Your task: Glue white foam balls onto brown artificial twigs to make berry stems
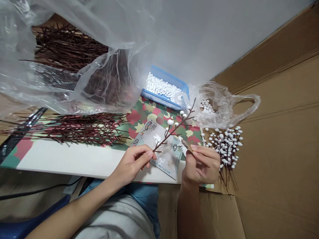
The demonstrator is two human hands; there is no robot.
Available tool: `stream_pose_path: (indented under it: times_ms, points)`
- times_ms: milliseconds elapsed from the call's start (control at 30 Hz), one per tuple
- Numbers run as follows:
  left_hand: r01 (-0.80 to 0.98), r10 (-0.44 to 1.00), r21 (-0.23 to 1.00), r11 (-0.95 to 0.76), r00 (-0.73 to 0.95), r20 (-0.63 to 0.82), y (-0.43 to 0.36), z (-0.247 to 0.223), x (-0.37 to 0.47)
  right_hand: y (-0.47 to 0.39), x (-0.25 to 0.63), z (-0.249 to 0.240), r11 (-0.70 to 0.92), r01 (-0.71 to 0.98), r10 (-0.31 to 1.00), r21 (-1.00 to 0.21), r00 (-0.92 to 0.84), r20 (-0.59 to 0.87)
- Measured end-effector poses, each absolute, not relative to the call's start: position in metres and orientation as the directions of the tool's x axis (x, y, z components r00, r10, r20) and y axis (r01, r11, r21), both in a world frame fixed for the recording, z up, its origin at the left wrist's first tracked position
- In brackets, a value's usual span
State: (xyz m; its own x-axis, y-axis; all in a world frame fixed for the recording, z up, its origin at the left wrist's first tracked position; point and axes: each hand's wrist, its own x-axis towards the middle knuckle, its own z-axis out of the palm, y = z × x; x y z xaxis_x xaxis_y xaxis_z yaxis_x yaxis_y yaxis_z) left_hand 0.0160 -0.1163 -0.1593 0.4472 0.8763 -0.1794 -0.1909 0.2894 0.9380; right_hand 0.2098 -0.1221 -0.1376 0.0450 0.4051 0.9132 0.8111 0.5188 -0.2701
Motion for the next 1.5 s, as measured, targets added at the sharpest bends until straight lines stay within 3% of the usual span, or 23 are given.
stream_pose_path:
  times_ms: [167,333,567,800,1167,1367,1500]
  points:
    - [-0.188,0.876,0.936,0.297,0.445,-0.188,-0.116,-0.161,0.015,-0.123,0.219,-0.145,0.464,0.85,0.401,-0.249,0.049,0.915]
    - [-0.167,0.869,0.939,0.301,0.453,-0.198,-0.116,-0.162,0.015,-0.119,0.217,-0.137,0.522,0.777,0.386,-0.352,0.153,0.91]
    - [-0.16,0.852,0.939,0.304,0.486,-0.194,-0.12,-0.162,0.013,-0.117,0.225,-0.144,0.498,0.825,0.397,-0.266,0.056,0.916]
    - [-0.142,0.847,0.94,0.31,0.491,-0.205,-0.118,-0.162,0.014,-0.117,0.231,-0.137,0.475,0.794,0.361,-0.38,0.217,0.907]
    - [-0.155,0.832,0.933,0.324,0.517,-0.203,-0.121,-0.163,0.014,-0.11,0.25,-0.142,0.381,0.904,0.301,-0.193,0.076,0.951]
    - [-0.121,0.825,0.942,0.314,0.526,-0.208,-0.121,-0.164,0.013,-0.111,0.26,-0.137,0.376,0.896,0.25,-0.237,0.149,0.957]
    - [-0.069,0.836,0.961,0.266,0.512,-0.195,-0.121,-0.164,0.015,-0.108,0.252,-0.127,0.4,0.894,0.236,-0.204,0.114,0.965]
